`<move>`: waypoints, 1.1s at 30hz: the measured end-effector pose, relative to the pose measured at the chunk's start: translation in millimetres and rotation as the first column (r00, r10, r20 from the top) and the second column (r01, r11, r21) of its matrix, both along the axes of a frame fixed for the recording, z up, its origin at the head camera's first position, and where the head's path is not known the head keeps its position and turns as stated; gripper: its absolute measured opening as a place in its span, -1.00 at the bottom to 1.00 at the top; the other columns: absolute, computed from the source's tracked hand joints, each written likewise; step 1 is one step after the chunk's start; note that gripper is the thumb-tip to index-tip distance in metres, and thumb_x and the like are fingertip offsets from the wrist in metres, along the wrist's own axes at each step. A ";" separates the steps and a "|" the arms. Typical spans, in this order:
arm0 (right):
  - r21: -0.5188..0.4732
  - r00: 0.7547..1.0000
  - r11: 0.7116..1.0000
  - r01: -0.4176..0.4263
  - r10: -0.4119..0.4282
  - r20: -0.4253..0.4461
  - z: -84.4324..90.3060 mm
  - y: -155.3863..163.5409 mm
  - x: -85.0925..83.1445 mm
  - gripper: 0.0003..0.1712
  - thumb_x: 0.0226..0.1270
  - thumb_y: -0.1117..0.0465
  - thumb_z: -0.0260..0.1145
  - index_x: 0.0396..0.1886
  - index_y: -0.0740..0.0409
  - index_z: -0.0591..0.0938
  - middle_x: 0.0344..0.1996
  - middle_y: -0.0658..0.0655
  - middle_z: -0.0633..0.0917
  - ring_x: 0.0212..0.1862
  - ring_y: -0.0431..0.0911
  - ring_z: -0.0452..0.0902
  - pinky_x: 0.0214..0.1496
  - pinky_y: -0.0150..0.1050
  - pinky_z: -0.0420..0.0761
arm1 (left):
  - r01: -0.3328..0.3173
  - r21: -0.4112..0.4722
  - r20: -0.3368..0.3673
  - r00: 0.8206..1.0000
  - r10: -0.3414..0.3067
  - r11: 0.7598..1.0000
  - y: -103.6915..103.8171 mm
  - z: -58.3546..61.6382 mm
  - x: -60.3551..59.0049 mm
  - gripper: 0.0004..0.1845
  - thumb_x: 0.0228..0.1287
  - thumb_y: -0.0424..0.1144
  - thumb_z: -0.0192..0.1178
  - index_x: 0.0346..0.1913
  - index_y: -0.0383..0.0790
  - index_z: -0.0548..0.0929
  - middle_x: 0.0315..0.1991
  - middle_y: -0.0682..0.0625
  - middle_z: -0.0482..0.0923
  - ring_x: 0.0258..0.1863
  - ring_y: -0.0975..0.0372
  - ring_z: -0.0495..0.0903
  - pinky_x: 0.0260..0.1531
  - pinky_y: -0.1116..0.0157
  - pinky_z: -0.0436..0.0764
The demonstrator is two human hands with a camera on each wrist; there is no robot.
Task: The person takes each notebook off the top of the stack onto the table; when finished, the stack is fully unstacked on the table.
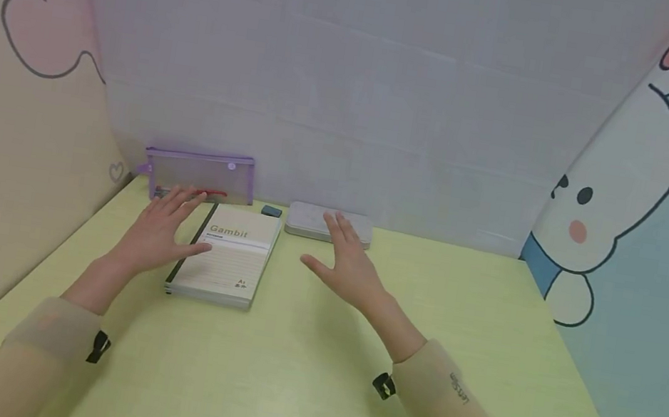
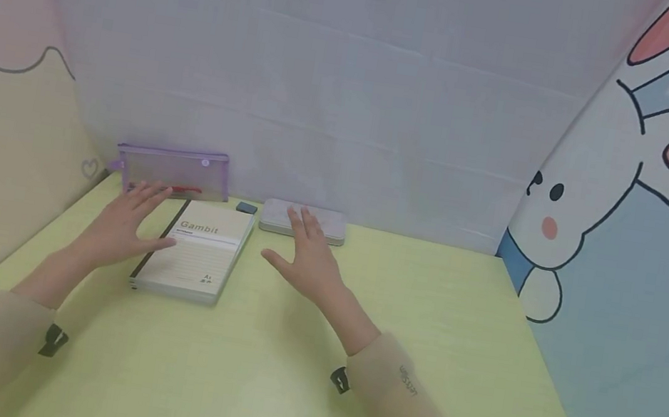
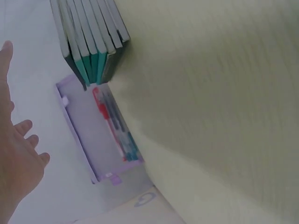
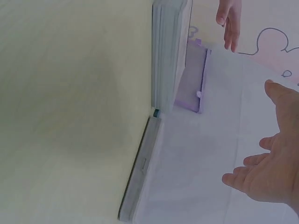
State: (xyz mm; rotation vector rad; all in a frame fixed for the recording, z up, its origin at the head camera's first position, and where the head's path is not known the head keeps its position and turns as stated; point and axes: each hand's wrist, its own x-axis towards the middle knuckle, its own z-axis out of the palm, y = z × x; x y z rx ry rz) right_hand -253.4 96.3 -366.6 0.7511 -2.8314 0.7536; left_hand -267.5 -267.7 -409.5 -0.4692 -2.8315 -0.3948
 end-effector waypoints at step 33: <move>-0.139 0.857 0.990 -0.004 0.075 0.510 -80.5 -92.8 -26.5 0.18 0.14 -0.21 0.34 0.51 0.14 -0.12 0.46 0.19 0.11 0.45 0.02 0.04 0.43 -0.10 0.15 | 0.048 0.210 0.390 0.912 -0.129 0.977 -26.0 -36.4 -13.8 0.07 0.07 0.22 0.28 0.44 -0.38 0.04 0.38 -0.46 0.03 0.34 -0.35 0.00 0.24 -0.29 0.04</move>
